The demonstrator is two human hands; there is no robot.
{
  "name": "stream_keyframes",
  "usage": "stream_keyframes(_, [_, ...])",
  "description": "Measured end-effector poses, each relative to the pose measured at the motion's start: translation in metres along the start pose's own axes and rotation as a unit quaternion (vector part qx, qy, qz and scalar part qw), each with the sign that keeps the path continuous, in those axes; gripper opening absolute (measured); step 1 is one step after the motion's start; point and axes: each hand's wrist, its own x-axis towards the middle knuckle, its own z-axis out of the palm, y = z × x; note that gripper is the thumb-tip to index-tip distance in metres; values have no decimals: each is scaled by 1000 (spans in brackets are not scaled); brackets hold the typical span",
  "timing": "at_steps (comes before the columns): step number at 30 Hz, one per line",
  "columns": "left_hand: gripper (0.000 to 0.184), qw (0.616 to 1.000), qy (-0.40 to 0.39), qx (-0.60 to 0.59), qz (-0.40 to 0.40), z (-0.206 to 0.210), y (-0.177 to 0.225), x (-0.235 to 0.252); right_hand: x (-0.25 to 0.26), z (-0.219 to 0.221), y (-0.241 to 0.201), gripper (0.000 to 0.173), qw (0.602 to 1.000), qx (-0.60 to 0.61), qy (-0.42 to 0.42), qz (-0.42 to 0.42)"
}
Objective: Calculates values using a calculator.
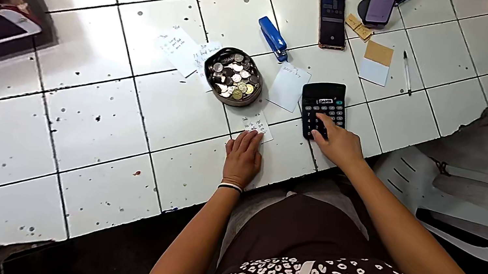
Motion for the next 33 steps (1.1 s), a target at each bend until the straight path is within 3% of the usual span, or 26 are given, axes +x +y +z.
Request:
stream_keyframes(3, [46, 1000, -6, -5, -5, -2, -1, -1, -14, 10, 5, 51, 1000, -7, 8, -19])
stream_keyframes(7, [47, 1000, -12, 1, 2, -3, 1, 1, -16, 12, 6, 52, 997, -21, -62, 26])
stream_keyframes(12, [48, 1000, -13, 3, 5, -1, 1, 2, -9, 13, -6, 53, 1000, -10, 7, -6])
stream_keyframes(17, [46, 1000, -8, 3, 12, 0, 1, 2, 1, 14, -14, 54, 998, -29, -47, 5])
stream_keyframes(20, [45, 1000, -11, -9, 14, 1, 0, 2, -3, 11, -11, 55, 999, -18, -37, 5])
stream_keyframes(28, [43, 999, 33, -8, 19, 5, -2, -1, -17, -1, 35, 66, 994, -2, -29, 107])
stream_keyframes(33, [44, 1000, 19, 2, 17, 2, -1, 0, 1, -17, 28, 66, 993, -2, -7, 115])
